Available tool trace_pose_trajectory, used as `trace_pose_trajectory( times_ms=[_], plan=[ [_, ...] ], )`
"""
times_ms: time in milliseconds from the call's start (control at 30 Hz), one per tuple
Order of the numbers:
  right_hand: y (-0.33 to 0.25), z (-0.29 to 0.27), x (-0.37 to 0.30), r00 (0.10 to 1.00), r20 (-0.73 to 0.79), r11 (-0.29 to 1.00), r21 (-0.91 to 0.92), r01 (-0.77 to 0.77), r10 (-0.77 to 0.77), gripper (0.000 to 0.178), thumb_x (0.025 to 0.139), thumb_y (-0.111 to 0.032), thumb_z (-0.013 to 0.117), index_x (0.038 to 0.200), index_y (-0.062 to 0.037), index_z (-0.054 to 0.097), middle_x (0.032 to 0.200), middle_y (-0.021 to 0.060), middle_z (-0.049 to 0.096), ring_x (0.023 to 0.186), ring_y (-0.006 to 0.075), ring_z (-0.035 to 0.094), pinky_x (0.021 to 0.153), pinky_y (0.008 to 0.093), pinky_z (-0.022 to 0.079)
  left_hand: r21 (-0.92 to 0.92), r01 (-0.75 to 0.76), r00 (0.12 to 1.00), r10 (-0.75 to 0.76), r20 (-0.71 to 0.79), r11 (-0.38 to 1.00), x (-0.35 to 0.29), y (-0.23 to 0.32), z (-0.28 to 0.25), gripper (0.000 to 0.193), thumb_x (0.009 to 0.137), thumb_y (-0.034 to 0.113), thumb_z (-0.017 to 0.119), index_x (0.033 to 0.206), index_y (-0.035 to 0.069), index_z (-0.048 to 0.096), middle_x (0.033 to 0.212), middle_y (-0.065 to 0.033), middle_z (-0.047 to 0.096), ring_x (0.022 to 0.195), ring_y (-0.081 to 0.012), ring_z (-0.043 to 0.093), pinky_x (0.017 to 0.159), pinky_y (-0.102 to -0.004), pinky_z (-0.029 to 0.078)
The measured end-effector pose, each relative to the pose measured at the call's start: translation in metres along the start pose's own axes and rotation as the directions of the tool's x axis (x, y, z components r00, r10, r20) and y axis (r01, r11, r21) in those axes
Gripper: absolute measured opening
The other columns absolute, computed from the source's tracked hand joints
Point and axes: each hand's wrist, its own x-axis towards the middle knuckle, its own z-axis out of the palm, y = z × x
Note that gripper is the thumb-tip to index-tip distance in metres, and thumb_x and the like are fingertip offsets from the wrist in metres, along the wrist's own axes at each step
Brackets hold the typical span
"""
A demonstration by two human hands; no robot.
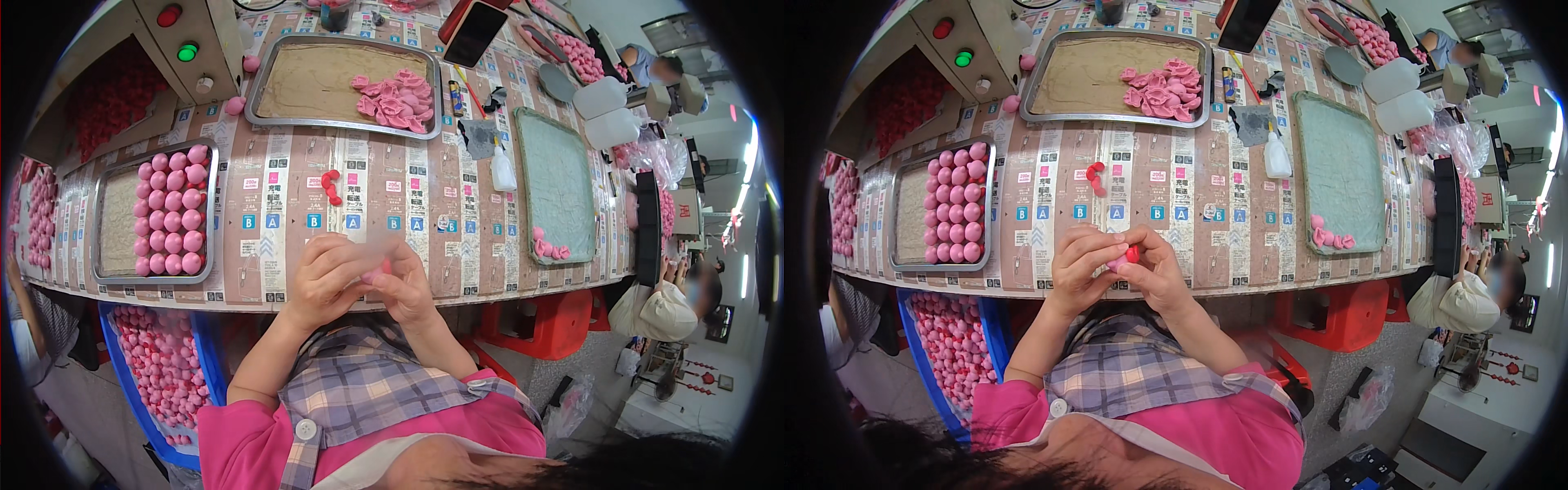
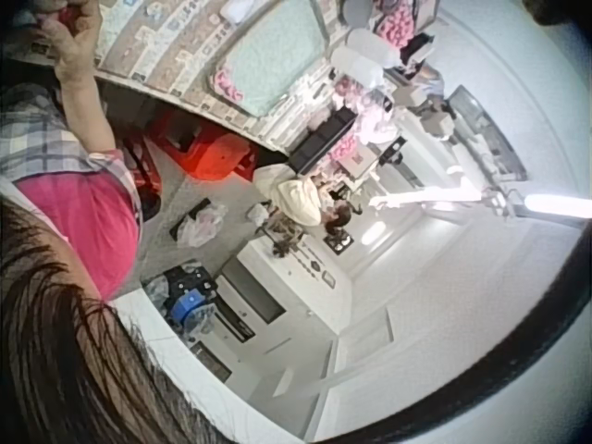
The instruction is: The person assembles small toy figures by applying glue from a bottle and attaching plastic parts onto pink spheres by hand.
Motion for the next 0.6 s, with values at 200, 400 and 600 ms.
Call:
trace_pose_trajectory(
  times_ms=[200,400,600],
  plan=[
    [-0.0003,0.0019,-0.0017,1.000,-0.026,1.000,-0.023,-0.002,0.002,0.028,0.072,-0.005,0.060,0.097,-0.0033,0.046,0.094,0.0038,0.049,0.085,0.0086,0.050,0.073,0.0201,0.041,-0.035,0.015,1.000,-0.015,-0.002,0.999,-0.0014,-0.0009,0.0003,0.032,0.058,0.014,0.069,0.088,0.006,0.060,0.090,-0.0055,0.058,0.081,-0.0226,0.051,0.073,-0.0344,0.041],
    [-0.0042,0.0056,-0.0048,0.999,-0.031,0.991,-0.126,0.041,-0.045,0.025,0.074,-0.006,0.060,0.094,-0.0040,0.046,0.091,0.0027,0.049,0.084,0.0081,0.049,0.074,0.0201,0.039,-0.162,0.067,0.998,-0.066,0.011,0.984,-0.0019,-0.0044,0.0014,0.030,0.060,0.015,0.069,0.087,0.007,0.060,0.091,-0.0058,0.058,0.082,-0.0226,0.051,0.074,-0.0346,0.040],
    [-0.0047,0.0082,-0.0055,0.994,-0.018,0.977,-0.190,0.101,-0.106,0.024,0.074,-0.001,0.059,0.094,-0.0038,0.046,0.092,0.0033,0.048,0.087,0.0090,0.049,0.077,0.0219,0.038,-0.271,0.110,0.994,-0.100,0.048,0.956,-0.0044,-0.0082,0.0029,0.028,0.065,0.017,0.068,0.089,0.007,0.059,0.093,-0.0069,0.057,0.085,-0.0227,0.051,0.076,-0.0345,0.039]
  ],
)
